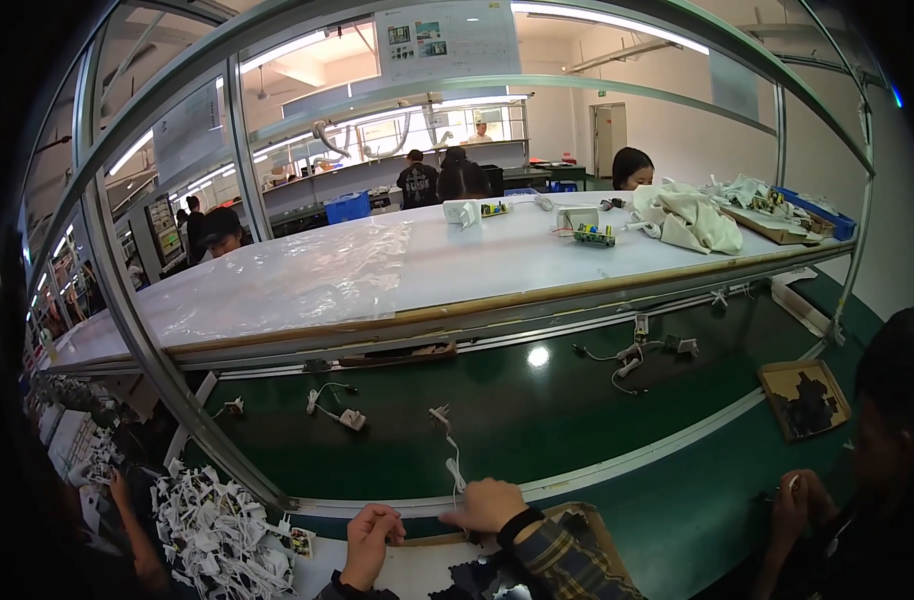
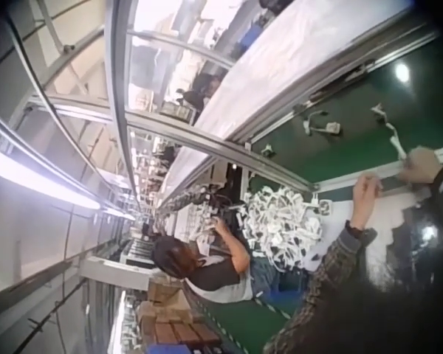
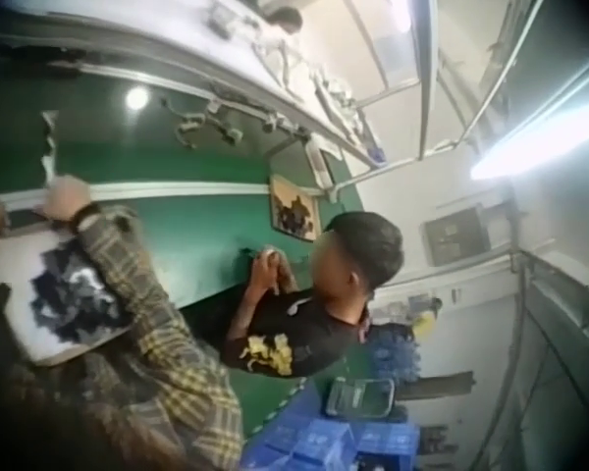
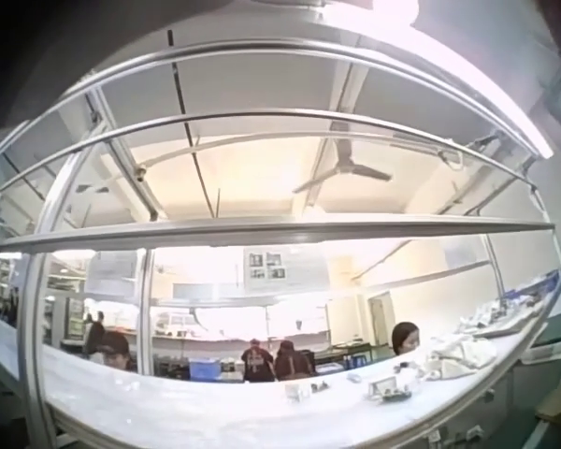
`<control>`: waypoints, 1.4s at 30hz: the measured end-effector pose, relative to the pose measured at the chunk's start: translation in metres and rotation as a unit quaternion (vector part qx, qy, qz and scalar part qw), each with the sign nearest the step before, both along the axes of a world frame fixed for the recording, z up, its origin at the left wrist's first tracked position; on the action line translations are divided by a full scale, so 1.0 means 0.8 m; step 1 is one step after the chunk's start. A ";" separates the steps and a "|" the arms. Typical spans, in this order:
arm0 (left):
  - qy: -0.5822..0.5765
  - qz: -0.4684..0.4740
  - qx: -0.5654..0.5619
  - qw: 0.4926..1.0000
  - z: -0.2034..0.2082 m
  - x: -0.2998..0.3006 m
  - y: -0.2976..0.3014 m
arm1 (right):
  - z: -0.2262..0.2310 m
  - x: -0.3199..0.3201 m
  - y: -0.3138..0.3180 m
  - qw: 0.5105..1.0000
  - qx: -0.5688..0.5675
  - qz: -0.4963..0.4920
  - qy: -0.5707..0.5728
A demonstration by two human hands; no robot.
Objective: The person connects a circuit board to a power cord and places the assembly on a conveyor belt. They then insert a similar assembly into a plastic housing and place the unit into a tray.
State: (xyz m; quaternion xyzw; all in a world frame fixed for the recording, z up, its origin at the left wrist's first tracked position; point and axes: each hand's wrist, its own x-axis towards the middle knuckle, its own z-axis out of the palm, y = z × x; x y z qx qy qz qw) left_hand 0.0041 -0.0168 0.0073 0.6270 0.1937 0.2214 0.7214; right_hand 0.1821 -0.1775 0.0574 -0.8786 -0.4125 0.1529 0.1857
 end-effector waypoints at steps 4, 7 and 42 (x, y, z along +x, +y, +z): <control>0.010 -0.005 0.007 1.000 0.005 0.003 0.001 | -0.046 0.008 0.008 0.997 -0.058 0.050 -0.011; 0.010 -0.008 0.002 1.000 0.004 0.002 0.003 | -0.038 0.019 0.007 0.998 0.019 -0.018 -0.050; 0.003 -0.006 0.019 1.000 0.002 0.008 -0.001 | 0.166 -0.104 -0.152 0.657 0.678 0.257 0.207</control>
